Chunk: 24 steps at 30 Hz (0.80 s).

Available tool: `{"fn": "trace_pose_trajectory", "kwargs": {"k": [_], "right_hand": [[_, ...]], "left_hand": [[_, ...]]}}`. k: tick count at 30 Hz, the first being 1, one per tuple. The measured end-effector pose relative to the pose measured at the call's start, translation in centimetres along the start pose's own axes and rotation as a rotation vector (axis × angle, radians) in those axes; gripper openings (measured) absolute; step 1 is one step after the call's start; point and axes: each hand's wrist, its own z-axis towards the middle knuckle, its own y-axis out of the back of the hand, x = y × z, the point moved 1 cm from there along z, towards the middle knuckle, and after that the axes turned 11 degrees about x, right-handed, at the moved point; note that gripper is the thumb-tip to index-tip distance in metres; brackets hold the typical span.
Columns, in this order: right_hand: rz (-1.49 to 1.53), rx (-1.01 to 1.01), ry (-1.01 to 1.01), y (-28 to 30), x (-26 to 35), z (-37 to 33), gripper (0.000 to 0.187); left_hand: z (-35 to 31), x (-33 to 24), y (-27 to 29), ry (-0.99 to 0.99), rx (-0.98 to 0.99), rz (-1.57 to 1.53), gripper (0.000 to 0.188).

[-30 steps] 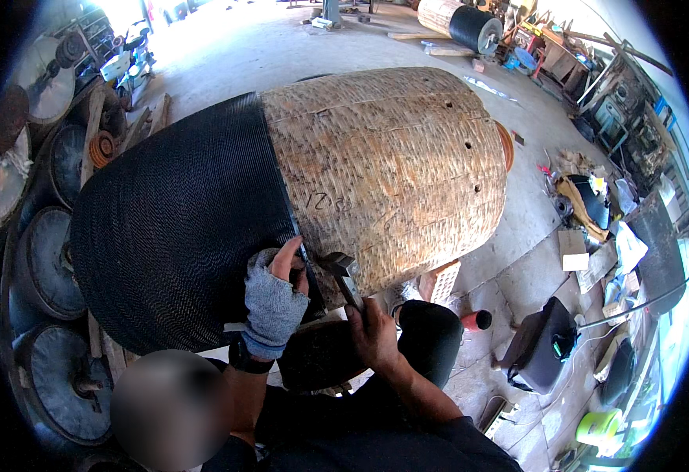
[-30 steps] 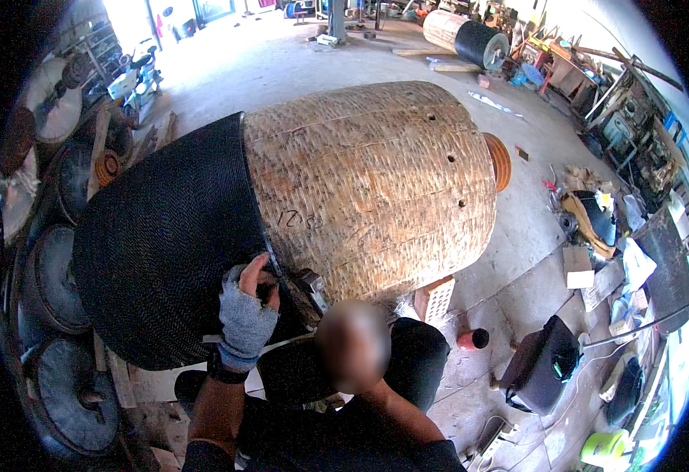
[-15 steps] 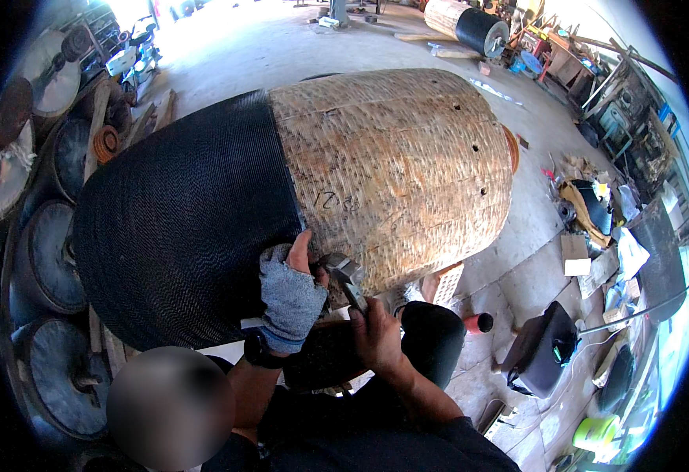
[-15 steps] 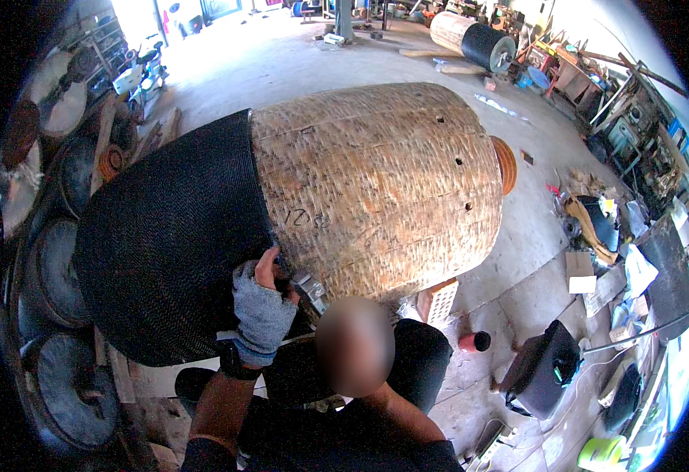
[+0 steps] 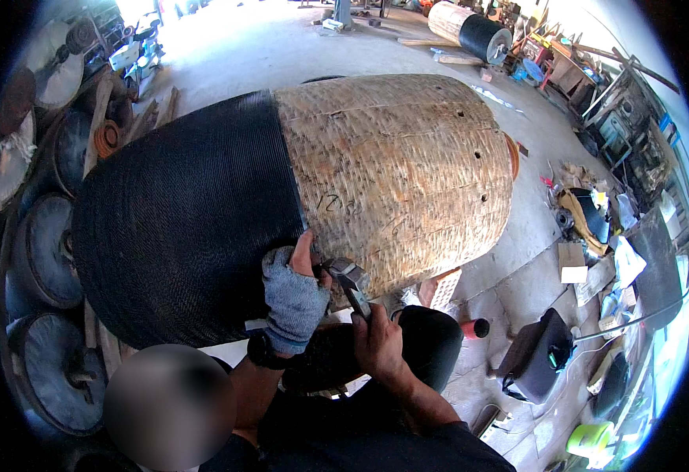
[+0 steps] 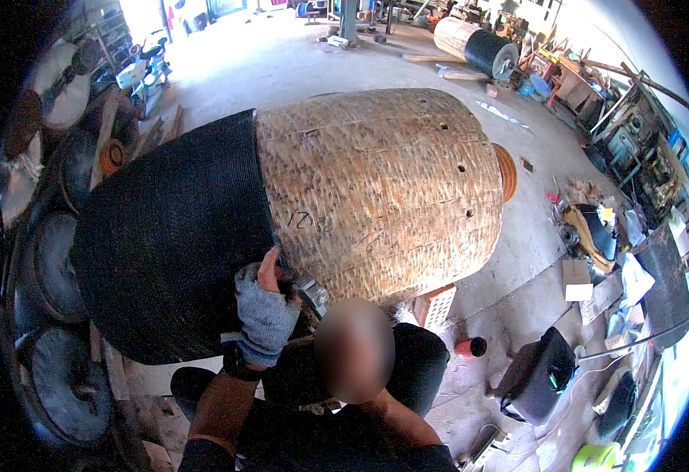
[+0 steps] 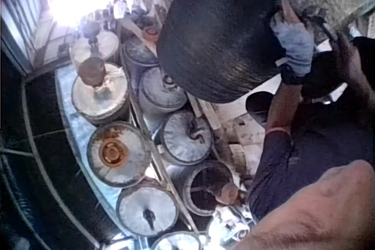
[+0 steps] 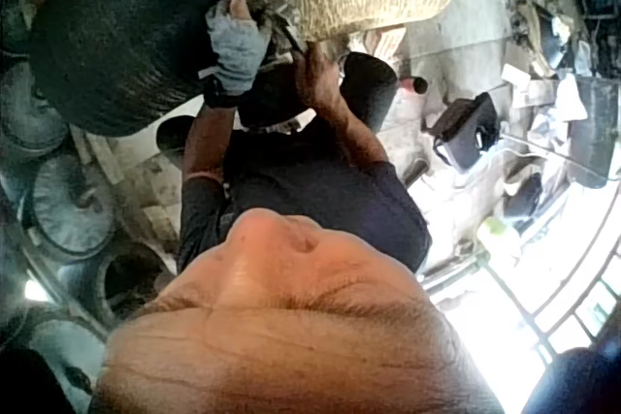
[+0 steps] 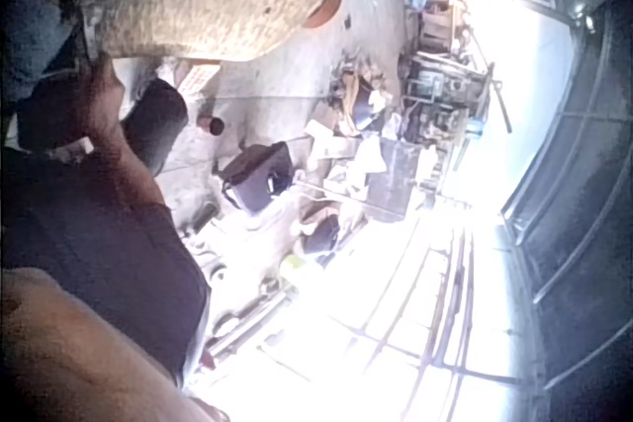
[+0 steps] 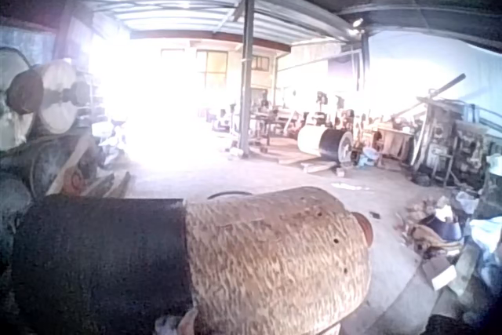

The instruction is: The person attaches a dark flexible mesh material to a large woven wooden structure using a hammer and small fasteners, repeatedly striking the edge of the mesh to secure it around the circumference.

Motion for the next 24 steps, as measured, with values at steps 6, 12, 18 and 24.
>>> {"fn": "trace_pose_trajectory", "kwargs": {"k": [6,12,18,24], "right_hand": [[-0.086,-0.033,0.042,-0.3,-1.1,0.3,0.020],[-0.167,-0.102,0.248,-0.7,-3.2,-0.4,0.020],[-0.014,-0.074,0.130,-0.3,-2.7,-0.8,0.021],[-0.176,0.018,0.013,-0.6,-1.7,-0.1,0.018]], "left_hand": [[0.4,-1.0,1.2,0.102,0.056,-0.089,0.081],[-2.8,-1.0,2.0,-0.091,-0.126,-0.033,0.079],[-9.4,0.3,-1.0,-0.192,0.307,0.106,0.043],[-14.4,-1.0,-5.2,-0.259,0.609,0.049,0.030]]}}
